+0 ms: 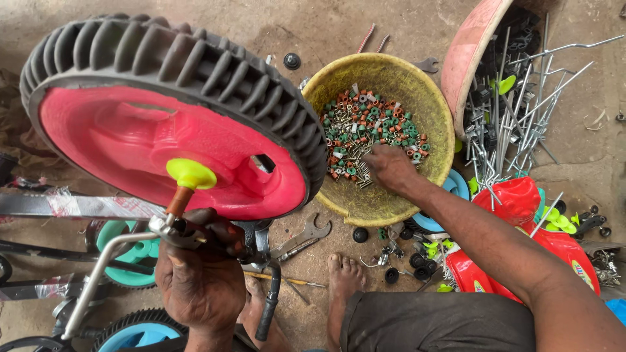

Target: The person assembles a child's tricycle by attaching a red wheel to the frame. They use a wrench to tighten the axle nut and insert a metal pin to secure the wheel in place.

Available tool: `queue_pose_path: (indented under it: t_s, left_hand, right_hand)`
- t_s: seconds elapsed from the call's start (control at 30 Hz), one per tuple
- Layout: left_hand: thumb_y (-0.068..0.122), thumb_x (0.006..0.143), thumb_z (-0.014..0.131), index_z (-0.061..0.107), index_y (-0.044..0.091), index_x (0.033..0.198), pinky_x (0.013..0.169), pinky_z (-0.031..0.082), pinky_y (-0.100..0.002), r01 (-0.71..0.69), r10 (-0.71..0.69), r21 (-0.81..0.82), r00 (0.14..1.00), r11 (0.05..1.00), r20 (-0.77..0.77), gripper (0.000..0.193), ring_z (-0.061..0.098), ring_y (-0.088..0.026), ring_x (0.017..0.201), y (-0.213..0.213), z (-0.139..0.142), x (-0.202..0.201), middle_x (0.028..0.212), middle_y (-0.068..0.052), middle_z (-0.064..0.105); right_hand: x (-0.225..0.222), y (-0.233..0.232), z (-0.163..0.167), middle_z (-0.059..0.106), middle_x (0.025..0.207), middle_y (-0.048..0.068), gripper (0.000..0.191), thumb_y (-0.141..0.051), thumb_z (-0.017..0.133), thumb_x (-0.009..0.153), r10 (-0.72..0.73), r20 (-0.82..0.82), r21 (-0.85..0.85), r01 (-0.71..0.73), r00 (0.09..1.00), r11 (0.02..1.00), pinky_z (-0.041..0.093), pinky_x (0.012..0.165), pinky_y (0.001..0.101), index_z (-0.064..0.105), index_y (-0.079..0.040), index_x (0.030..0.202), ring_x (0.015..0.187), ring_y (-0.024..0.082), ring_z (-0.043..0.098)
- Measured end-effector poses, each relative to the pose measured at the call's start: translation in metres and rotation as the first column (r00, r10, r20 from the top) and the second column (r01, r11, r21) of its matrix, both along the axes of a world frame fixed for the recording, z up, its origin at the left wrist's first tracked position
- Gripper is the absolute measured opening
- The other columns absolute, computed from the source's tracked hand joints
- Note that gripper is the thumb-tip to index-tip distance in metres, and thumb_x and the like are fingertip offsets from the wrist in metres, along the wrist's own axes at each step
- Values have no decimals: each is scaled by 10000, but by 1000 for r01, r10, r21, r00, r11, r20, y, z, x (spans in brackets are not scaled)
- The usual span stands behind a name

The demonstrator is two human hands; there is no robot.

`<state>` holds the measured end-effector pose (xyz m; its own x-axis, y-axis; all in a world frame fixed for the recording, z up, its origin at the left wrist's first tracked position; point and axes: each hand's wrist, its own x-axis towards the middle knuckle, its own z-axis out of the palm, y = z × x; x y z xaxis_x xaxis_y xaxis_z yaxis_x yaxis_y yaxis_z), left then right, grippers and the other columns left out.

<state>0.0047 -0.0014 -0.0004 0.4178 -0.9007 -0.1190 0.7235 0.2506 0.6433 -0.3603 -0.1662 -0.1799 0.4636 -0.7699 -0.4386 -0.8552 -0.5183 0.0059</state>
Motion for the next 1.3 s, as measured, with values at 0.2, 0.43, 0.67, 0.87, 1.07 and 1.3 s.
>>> queue_pose_path:
  t_s: [0.2, 0.43, 0.67, 0.87, 1.07, 1.3]
  left_hand:
    - [396, 1091, 669, 456, -55, 1508, 775, 462, -405, 25, -23, -21, 998, 999, 63, 650, 614, -242, 982, 0, 0, 0, 1281, -139, 642]
    - [403, 1056, 681, 475, -62, 1592, 788, 459, -418, -2, 2, 14, 998, 1000, 59, 740, 603, -233, 938, -2, 3, -2, 1209, -137, 649]
    - [411, 1105, 683, 572, -93, 1302, 766, 466, -415, 26, -25, -14, 997, 1000, 69, 552, 608, -263, 938, 1, 1, -1, 1120, -162, 649]
    - [400, 1077, 682, 576, -46, 1244, 749, 470, -421, -2, 2, -6, 997, 1000, 79, 488, 613, -269, 947, 1, -1, 0, 1222, -177, 645]
    - [386, 1069, 677, 599, -61, 1323, 772, 471, -427, -6, 6, -3, 998, 1000, 61, 520, 625, -270, 937, 2, 1, -2, 1133, -169, 639]
    - [369, 1105, 674, 581, -56, 1280, 757, 475, -417, -1, 2, -30, 999, 1000, 50, 469, 631, -275, 958, 3, -2, -2, 1214, -175, 656]
  right_hand:
    - [12, 21, -14, 553, 827, 46, 231, -318, 613, 980, -19, 198, 243, -30, 980, 970, 578, 649, 352, 723, -139, 1078, 713, 160, 556]
    - [-17, 15, -17, 557, 867, 48, 215, -291, 598, 1033, 4, -4, 194, -3, 1000, 981, 587, 698, 380, 717, -112, 1035, 766, 166, 587]
    - [-24, 16, -25, 541, 780, 45, 177, -154, 606, 875, 134, 162, -48, -128, 978, 991, 560, 591, 389, 728, -94, 989, 697, 161, 566]
    - [-8, 19, -29, 521, 753, 61, 314, -77, 474, 1011, 56, 78, 150, -67, 995, 986, 534, 443, 298, 649, -125, 1267, 576, 155, 503]
    - [-6, 22, -34, 533, 763, 37, 338, -141, 503, 1063, -98, 188, 122, 76, 977, 990, 534, 452, 292, 600, -180, 1384, 549, 141, 473]
    - [-16, 23, -51, 567, 761, 44, 301, -188, 602, 998, 63, 180, 91, -80, 982, 993, 560, 500, 289, 698, -171, 1283, 611, 140, 546]
